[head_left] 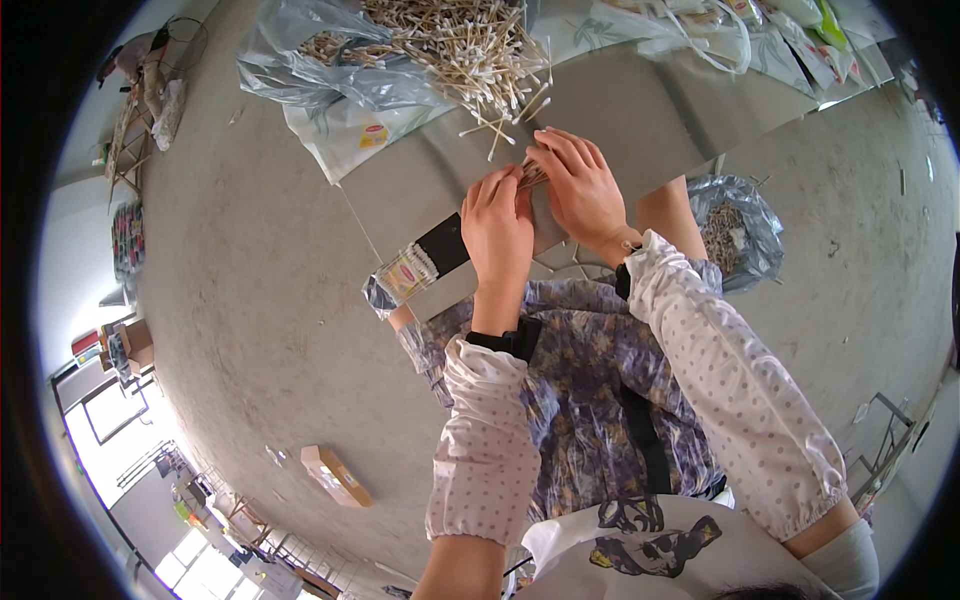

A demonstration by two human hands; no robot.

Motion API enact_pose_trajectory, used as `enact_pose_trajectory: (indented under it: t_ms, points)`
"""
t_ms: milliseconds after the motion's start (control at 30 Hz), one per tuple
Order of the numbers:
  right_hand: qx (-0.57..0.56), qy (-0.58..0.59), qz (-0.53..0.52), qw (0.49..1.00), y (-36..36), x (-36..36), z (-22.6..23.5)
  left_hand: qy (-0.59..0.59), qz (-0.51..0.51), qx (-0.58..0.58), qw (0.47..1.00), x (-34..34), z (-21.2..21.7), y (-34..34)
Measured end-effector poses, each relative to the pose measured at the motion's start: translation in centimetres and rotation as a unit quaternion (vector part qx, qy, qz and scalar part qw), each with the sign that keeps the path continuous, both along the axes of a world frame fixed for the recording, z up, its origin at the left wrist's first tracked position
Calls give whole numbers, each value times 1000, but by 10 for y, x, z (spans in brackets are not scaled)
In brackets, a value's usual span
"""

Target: The person is manually aligning and packaging cotton swabs into cardboard boxes.

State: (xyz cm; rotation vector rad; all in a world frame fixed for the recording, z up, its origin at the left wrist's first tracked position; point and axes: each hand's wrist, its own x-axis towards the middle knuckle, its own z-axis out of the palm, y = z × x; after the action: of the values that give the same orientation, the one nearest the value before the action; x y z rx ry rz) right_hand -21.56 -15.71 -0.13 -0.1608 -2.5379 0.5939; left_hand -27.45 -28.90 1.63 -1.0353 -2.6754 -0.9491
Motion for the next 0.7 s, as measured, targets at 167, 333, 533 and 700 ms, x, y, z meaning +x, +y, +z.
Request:
enact_pose_trajectory:
  t_ms: [167,333,533,700]
  points:
    - [-5,10,-24,1000,-1,-2,-6,12,2,34,999,-1,-5,-17]
    - [-26,23,-26,999,0,-2,-6,-4,3,30,1000,-4,0,-38]
    - [-95,24,-39,994,-4,-2,-5,-6,-46,19,999,6,3,-38]
    - [-114,25,-113,987,2,3,-6,-20,-32,28,999,13,2,-34]
